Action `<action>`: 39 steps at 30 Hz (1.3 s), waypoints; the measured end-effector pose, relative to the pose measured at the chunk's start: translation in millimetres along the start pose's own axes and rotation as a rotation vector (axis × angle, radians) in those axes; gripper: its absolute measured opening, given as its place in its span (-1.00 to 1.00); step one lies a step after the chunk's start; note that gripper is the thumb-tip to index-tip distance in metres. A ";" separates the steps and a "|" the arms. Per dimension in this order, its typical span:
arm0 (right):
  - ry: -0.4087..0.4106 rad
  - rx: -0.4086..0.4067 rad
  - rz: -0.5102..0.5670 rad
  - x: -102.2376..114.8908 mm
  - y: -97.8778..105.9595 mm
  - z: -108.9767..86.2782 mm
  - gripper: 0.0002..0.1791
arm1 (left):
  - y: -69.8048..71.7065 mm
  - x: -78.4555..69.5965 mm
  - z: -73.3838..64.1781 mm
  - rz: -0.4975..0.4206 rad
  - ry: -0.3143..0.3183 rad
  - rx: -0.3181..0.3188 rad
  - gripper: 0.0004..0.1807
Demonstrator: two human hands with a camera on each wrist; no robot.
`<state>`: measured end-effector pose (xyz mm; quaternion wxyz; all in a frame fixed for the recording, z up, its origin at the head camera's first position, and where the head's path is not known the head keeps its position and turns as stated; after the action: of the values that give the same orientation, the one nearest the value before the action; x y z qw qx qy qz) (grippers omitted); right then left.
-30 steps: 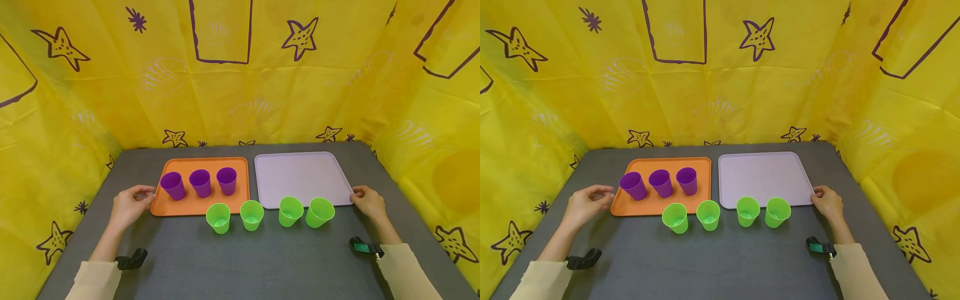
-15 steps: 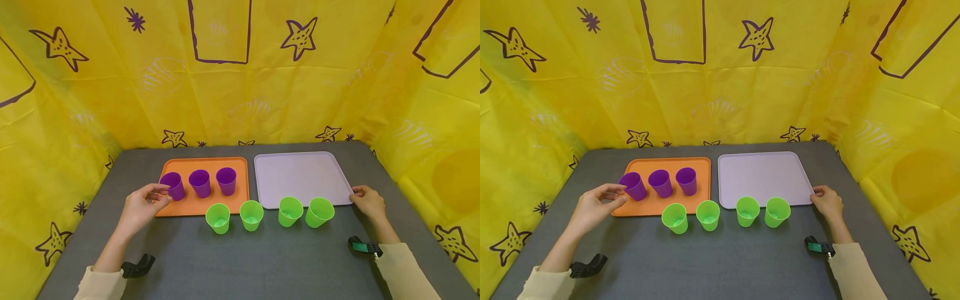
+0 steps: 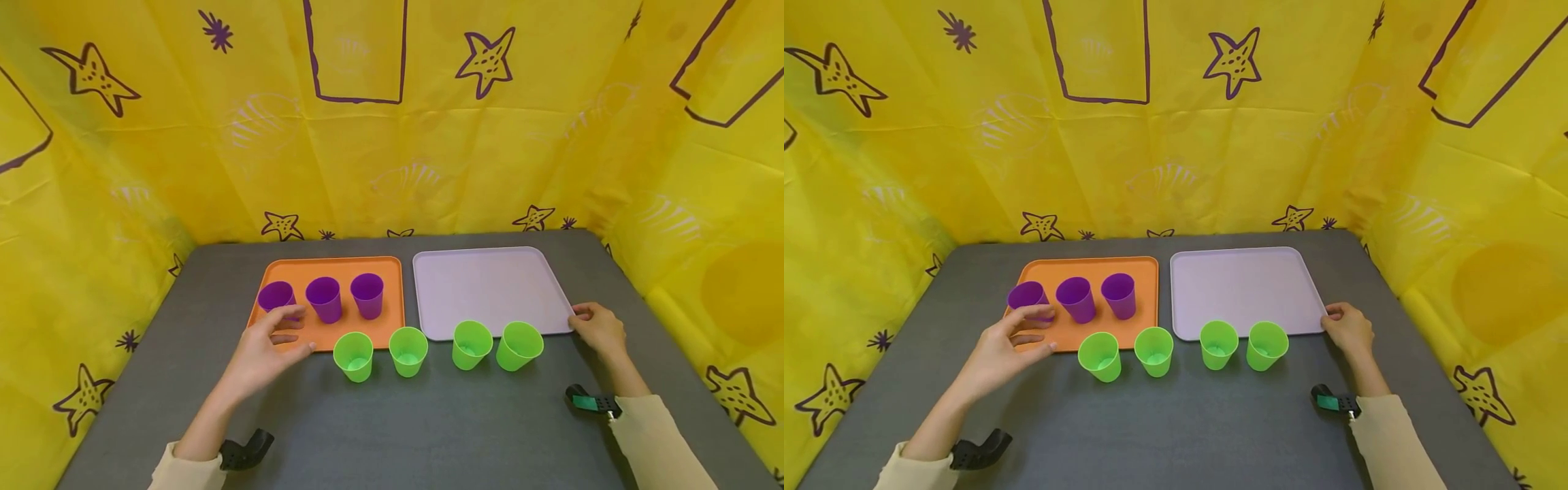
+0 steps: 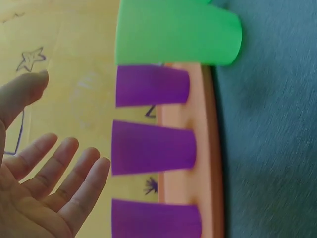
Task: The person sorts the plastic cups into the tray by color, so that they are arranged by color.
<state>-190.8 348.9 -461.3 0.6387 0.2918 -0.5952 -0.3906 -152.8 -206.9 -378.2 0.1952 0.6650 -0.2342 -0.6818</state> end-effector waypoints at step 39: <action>0.006 -0.013 0.008 3.2 -0.5 -2.2 -0.61 | -71.4 15.0 -5.1 -0.204 0.080 0.251 -0.33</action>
<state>-188.8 345.7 -460.2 0.6442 0.2864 -0.5917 -0.3910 -145.1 -157.7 -431.9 0.0498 0.7311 -0.2408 -0.6364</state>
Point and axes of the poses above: each hand's wrist, its own z-axis towards the middle knuckle, its own y-axis out of the back of the hand, x = y × z, the point moved 3 cm from there along z, towards the middle knuckle, and after that the axes turned 14 degrees about y, right-handed, at the moved point
